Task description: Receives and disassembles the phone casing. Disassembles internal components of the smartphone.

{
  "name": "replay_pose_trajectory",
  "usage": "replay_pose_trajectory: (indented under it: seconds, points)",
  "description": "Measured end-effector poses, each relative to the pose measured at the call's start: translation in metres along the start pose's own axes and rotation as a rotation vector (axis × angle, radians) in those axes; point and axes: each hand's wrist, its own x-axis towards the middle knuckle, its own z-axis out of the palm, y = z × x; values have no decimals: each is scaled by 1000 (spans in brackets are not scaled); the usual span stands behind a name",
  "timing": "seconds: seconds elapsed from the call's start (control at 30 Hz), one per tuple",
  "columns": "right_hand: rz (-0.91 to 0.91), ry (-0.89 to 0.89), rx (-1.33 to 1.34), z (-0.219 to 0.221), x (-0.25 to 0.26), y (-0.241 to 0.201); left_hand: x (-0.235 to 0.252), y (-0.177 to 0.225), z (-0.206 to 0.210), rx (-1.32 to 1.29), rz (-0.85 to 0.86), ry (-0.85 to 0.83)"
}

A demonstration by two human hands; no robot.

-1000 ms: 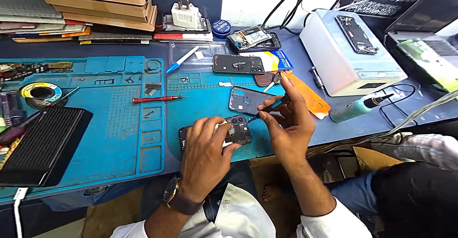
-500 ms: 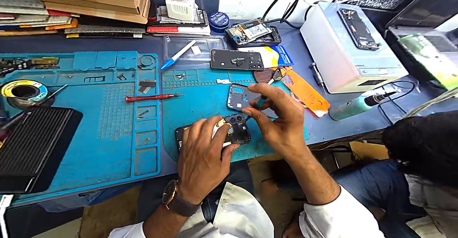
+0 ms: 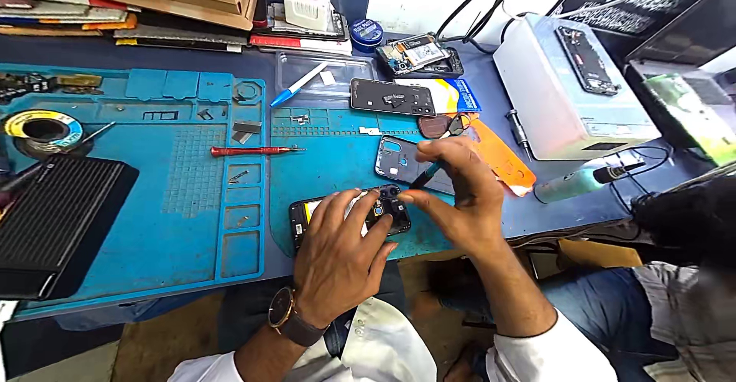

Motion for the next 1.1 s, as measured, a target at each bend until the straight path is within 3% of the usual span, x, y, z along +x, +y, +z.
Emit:
replay_pose_trajectory:
  seconds: [0.07, 0.23, 0.37, 0.53, 0.67, 0.83, 0.97, 1.1]
  points:
    - [-5, 101, -49, 4, -1, 5, 0, 0, 0, 5, -4, -12]
    - [41, -118, 182, -15, 0, -2, 1, -1, 0, 13, -5, -22]
    - [-3, 116, -20, 0, -9, 5, 0, 0, 1, 18, -6, -18]
    - [32, -123, 134, -8, 1, -8, -1, 0, 1, 31, -6, -23]
    - [-14, 100, -15, 3, -4, 6, -1, 1, 1, 25, -14, -15]
    - [36, -109, 142, -7, 3, -5, 0, 0, 0, 22, -14, -29]
    - [12, 95, -31, 3, -1, 3, 1, 1, -1, 12, -10, -26]
    - [36, -123, 165, -6, 5, -9, 0, 1, 0, 16, -13, -30]
